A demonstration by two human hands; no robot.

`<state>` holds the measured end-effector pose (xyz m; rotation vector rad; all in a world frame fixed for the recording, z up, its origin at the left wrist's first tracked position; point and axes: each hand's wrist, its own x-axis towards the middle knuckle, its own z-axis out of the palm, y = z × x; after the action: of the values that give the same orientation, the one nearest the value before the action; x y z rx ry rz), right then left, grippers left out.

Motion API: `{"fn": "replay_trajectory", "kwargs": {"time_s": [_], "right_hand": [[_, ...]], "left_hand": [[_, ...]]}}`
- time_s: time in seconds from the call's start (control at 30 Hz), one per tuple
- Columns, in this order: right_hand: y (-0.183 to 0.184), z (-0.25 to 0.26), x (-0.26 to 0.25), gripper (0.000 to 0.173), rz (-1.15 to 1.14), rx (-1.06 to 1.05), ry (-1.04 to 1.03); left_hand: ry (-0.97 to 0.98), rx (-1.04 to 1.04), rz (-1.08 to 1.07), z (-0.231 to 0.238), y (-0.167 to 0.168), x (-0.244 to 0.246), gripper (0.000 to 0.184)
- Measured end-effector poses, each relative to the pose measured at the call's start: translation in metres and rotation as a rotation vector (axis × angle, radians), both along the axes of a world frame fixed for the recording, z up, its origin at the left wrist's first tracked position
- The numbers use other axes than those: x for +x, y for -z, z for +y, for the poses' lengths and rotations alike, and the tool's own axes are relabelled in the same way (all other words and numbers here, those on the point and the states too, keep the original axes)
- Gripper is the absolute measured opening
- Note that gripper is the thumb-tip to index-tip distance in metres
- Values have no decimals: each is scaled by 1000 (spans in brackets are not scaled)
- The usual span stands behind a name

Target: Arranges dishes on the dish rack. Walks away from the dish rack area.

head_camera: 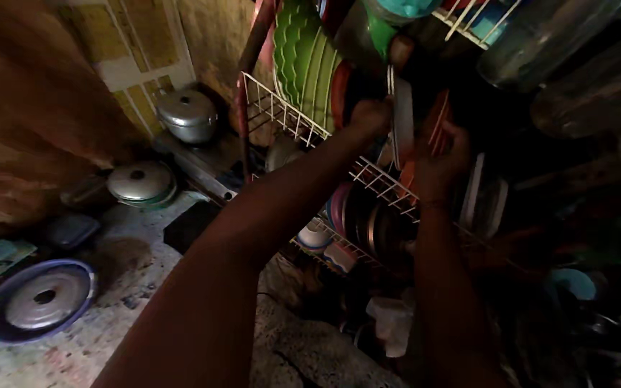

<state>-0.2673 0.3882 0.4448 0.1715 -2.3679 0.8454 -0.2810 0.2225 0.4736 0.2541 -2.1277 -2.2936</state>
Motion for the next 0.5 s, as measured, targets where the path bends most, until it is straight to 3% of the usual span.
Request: {"fn": "replay_trajectory", "kwargs": {"time_s": [0.17, 0.3, 0.43, 0.5], "right_hand": [[1, 0, -2, 51, 30, 2, -18], [-2, -1, 4, 50, -8, -17, -19], [0, -1, 5, 48, 1, 19, 8], [2, 1, 4, 47, 28, 28, -5]], "left_hand": [[45, -66, 26, 8, 4, -3, 35], [-43, 62, 93, 11, 17, -1, 49], [-108, -24, 149, 11, -7, 15, 66], [-225, -80, 225, 9, -15, 17, 62]]}}
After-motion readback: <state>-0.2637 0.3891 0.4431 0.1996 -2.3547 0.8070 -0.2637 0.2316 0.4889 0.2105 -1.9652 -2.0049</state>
